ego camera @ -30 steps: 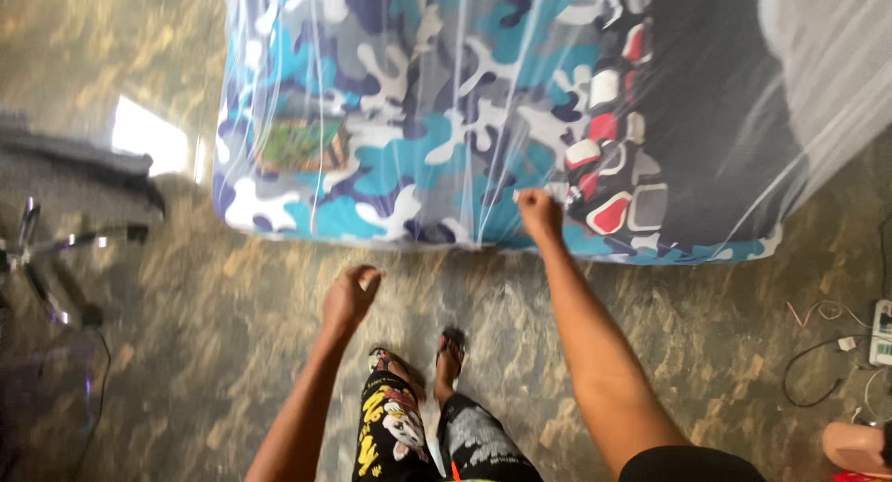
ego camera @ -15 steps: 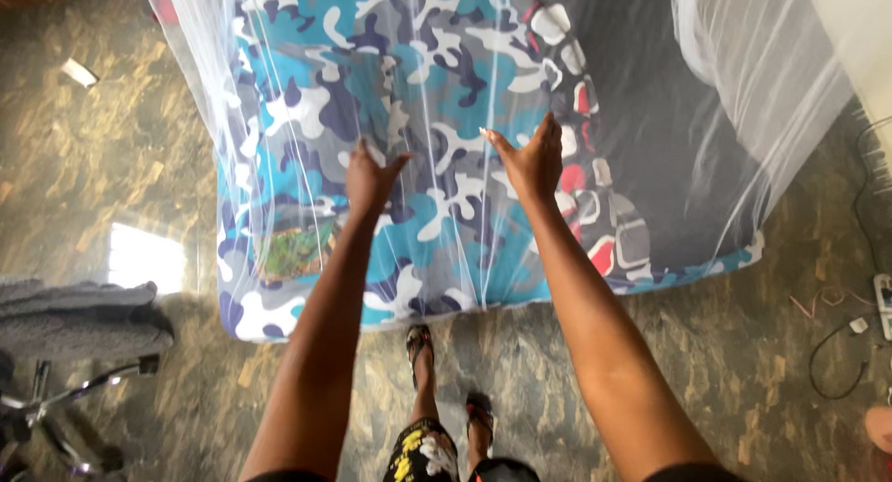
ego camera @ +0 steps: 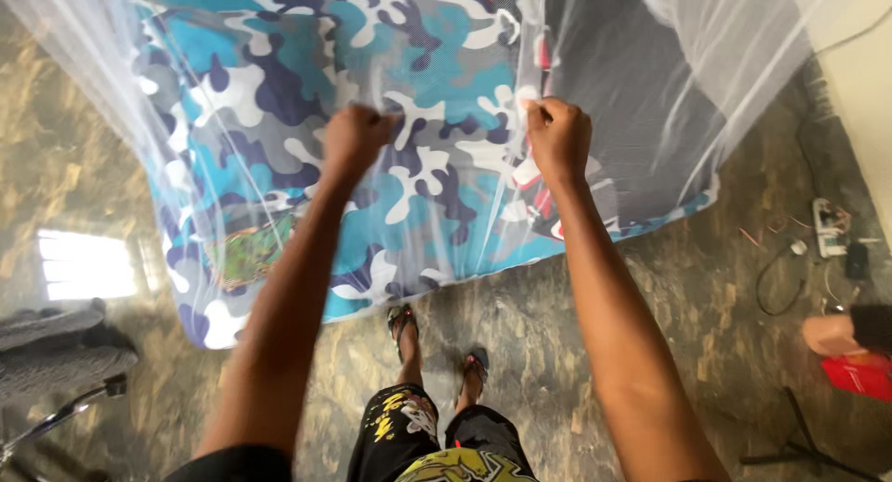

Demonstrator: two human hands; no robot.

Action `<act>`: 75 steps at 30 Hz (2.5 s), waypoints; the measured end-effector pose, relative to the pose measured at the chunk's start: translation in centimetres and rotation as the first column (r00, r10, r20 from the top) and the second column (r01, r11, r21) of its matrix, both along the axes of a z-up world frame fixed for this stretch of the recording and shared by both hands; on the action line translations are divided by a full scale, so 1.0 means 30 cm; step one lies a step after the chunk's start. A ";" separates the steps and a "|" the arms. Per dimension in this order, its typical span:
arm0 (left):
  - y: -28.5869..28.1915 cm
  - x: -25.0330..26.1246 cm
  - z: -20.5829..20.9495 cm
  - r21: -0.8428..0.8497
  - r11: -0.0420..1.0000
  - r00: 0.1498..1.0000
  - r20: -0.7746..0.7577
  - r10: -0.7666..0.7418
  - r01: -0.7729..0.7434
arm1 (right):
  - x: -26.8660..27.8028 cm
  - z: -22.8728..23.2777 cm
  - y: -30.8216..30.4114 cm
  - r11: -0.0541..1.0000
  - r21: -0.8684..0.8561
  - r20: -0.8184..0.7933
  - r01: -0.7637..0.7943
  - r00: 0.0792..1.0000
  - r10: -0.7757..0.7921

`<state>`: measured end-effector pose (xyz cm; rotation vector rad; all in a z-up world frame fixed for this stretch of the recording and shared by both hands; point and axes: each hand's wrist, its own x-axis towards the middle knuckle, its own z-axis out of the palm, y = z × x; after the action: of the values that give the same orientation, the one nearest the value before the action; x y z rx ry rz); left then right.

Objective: The person tucks a mosquito net under a mattress by hand, then folds a blanket on an office chair.

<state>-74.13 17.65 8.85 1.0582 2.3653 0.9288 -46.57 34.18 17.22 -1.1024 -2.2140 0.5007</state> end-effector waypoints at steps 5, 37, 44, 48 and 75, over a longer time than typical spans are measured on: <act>-0.193 0.045 0.277 0.403 0.905 0.982 0.060 -0.177 0.138 | 0.023 0.155 -0.075 0.966 -0.083 -0.205 -0.246 0.952 0.225; -0.030 -0.024 0.234 0.194 0.712 0.731 0.038 0.681 -0.674 | 0.343 0.259 -0.219 0.479 -0.755 -0.028 -0.448 0.751 0.659; 0.019 -0.149 0.172 0.435 0.632 0.766 0.406 0.498 -0.641 | 0.437 0.299 -0.245 0.273 -0.846 -0.127 -0.458 0.670 0.731; 0.042 -0.173 0.160 0.382 0.732 0.738 0.632 0.238 -0.564 | 0.417 0.280 -0.265 0.246 -0.859 -0.171 -0.450 0.704 0.690; -0.296 -0.433 0.298 0.724 0.610 0.930 0.121 0.347 -0.322 | 0.307 -0.159 -0.055 0.755 -0.609 -0.251 -0.245 0.962 0.109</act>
<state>-87.12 8.79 17.78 0.8573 2.2665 2.1611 -37.35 32.53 12.46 -1.0896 -2.0127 1.4700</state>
